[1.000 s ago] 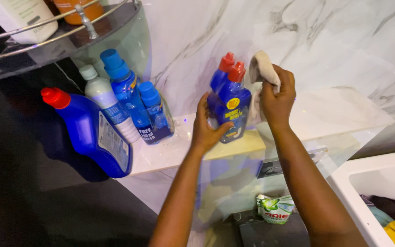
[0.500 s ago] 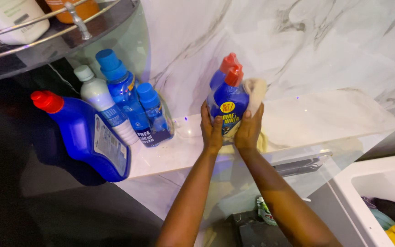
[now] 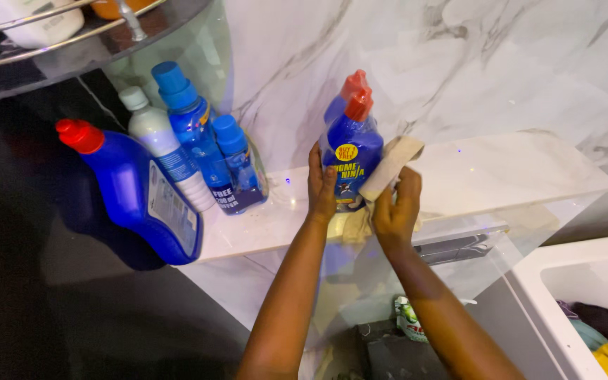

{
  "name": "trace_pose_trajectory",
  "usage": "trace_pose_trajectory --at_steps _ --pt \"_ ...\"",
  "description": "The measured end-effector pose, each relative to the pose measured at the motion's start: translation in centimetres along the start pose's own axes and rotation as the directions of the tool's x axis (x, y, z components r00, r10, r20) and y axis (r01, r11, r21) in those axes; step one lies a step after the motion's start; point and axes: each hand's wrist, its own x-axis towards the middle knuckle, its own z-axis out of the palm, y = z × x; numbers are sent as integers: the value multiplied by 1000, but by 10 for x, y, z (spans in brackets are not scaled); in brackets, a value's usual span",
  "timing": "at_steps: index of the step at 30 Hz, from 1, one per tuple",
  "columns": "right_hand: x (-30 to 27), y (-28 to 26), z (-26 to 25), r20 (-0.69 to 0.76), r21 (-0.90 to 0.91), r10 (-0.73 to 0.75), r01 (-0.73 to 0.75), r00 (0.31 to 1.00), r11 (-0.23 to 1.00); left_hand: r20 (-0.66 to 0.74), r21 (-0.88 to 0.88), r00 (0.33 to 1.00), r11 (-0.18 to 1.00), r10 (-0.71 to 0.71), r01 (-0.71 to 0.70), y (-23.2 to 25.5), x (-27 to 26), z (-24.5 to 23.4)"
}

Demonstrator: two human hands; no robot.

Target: The person wipes two bottles of cleaning liquid and a bag of detergent with a cloth.

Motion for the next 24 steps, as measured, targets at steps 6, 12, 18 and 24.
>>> trace_pose_trajectory --at_steps 6,12,18,24 --pt "50 -15 14 83 -293 -274 286 958 912 34 -97 999 995 33 -29 -10 4 -4" --pt "44 -15 17 140 -381 -308 338 941 860 -23 119 999 992 48 -45 -11 3 -6" --pt "26 0 20 292 -369 -427 512 856 775 13 -101 1000 995 9 -8 -11 7 -3" --pt "-4 4 12 404 -338 -355 499 843 798 -2 -53 1000 999 0 0 -10 2 -7"
